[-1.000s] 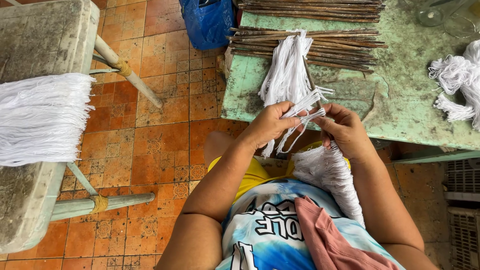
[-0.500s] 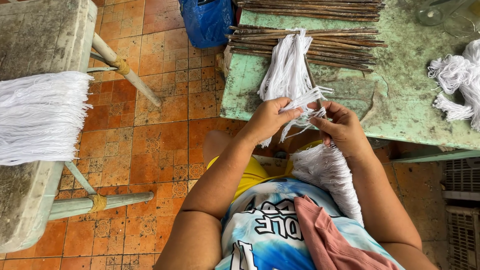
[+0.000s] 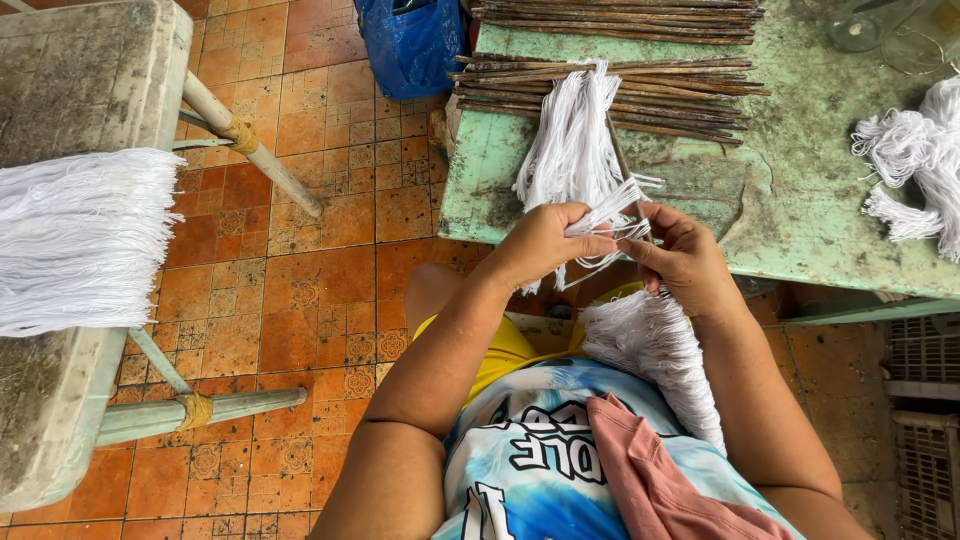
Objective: Preparing candle wicks by wrapping cotton thread around wooden sticks and cutting them to size.
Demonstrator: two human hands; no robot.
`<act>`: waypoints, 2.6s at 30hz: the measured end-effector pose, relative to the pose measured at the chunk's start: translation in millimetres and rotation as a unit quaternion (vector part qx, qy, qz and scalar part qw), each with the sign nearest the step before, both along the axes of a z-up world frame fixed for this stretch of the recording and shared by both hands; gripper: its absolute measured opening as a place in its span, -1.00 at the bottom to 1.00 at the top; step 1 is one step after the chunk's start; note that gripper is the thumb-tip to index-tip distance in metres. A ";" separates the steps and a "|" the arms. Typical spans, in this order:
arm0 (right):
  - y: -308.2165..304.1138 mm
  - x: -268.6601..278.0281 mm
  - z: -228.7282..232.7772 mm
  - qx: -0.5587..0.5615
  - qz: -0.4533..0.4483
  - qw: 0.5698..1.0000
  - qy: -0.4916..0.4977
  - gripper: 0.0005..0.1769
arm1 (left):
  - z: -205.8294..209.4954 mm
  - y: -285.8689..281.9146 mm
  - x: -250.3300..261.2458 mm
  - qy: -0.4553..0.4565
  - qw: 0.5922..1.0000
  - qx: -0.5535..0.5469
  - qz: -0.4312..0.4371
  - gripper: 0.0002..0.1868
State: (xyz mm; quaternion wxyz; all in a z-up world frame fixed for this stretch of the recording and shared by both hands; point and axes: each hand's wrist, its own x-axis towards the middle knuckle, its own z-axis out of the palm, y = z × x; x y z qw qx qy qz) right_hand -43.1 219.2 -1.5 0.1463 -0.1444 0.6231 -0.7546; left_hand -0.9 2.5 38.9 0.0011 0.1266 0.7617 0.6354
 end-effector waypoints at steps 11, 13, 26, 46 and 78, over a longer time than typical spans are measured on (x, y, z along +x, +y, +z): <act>-5.0 6.3 6.3 -0.054 0.034 0.998 -0.028 -0.61 | -35.8 -0.6 -20.4 0.057 0.987 0.074 0.130 -0.78; -0.4 -5.3 -0.6 -0.063 0.029 0.997 -0.045 -0.69 | -25.1 -2.5 -8.9 0.028 0.990 0.105 0.088 -0.79; -9.4 -9.2 5.3 -0.171 -0.016 0.978 -0.118 -0.71 | -15.5 -123.8 37.1 -0.197 0.976 0.092 -0.016 -0.83; -1.4 -81.6 -10.8 -0.228 0.005 0.952 -0.202 -0.36 | -116.9 -62.6 -444.2 -0.103 0.840 -0.525 0.094 -0.65; -4.0 -38.9 35.2 -0.479 0.206 0.771 -0.365 -0.22 | 102.6 -141.8 -155.3 0.103 0.932 0.232 0.259 -0.75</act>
